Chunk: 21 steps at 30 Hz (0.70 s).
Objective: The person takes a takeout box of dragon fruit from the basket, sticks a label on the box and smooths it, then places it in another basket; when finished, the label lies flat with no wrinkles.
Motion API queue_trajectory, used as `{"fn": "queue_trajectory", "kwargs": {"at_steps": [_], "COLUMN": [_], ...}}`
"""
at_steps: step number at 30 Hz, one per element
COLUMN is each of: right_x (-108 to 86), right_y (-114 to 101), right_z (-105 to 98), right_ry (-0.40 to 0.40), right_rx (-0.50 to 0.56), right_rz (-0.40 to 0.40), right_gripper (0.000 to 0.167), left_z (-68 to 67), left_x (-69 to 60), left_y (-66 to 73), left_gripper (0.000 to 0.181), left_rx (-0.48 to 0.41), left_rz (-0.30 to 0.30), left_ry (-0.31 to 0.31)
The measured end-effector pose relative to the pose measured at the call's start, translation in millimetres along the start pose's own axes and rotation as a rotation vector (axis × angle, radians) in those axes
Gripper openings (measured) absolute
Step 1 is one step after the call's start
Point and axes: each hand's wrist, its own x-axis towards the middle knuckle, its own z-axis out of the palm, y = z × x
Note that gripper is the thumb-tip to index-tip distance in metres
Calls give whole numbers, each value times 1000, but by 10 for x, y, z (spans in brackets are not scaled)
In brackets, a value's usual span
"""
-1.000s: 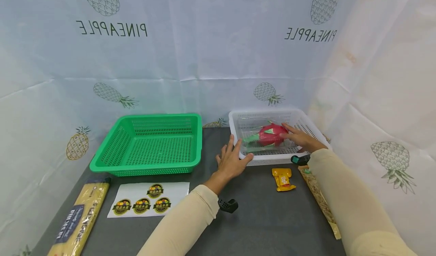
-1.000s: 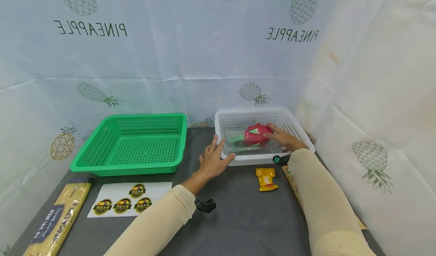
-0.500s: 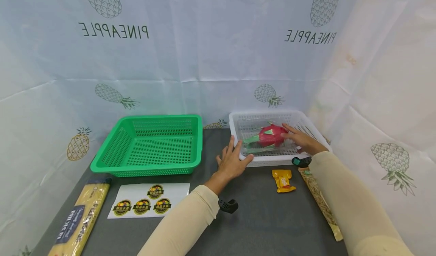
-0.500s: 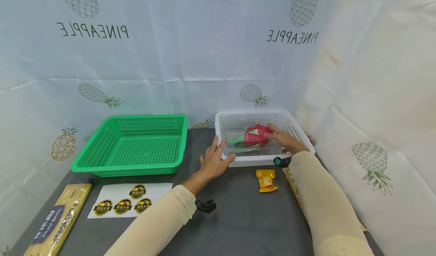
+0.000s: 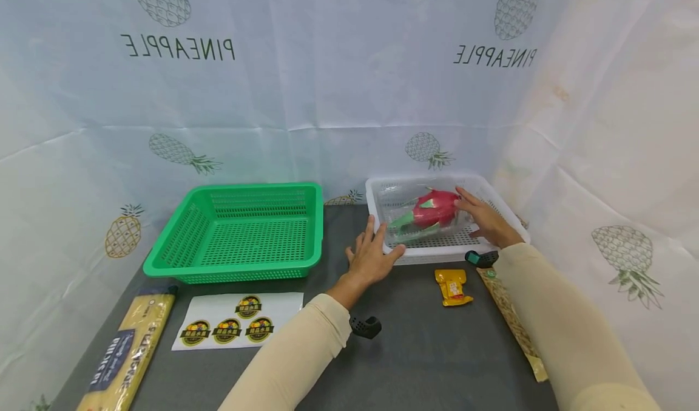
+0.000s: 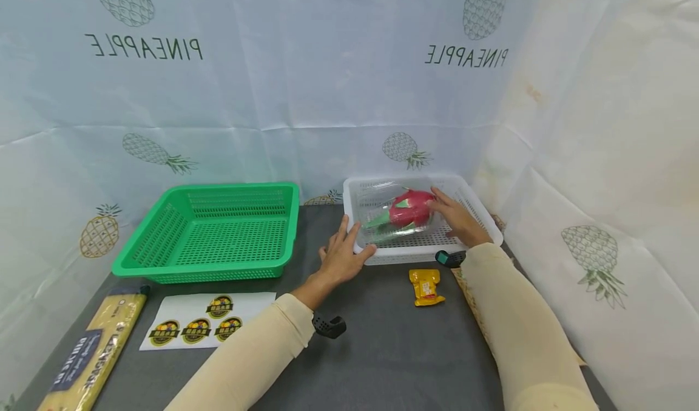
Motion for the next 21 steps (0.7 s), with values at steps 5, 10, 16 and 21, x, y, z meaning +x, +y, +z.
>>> {"fn": "queue_trajectory", "kwargs": {"at_steps": [5, 10, 16, 21], "right_x": [20, 25, 48, 78], "right_y": [-20, -4, -12, -41], "right_z": [66, 120, 181, 255], "right_ry": [70, 131, 231, 336], "right_rx": [102, 141, 180, 163], "right_rz": [-17, -43, -74, -29], "right_gripper": [69, 71, 69, 63], "left_z": [-1, 10, 15, -8], "left_x": [5, 13, 16, 12], "left_y": [-6, -7, 3, 11], "left_gripper": [78, 78, 78, 77], "left_rx": [0, 8, 16, 18], "left_rz": [5, 6, 2, -6], "left_ry": [-1, -8, -12, -18]}}
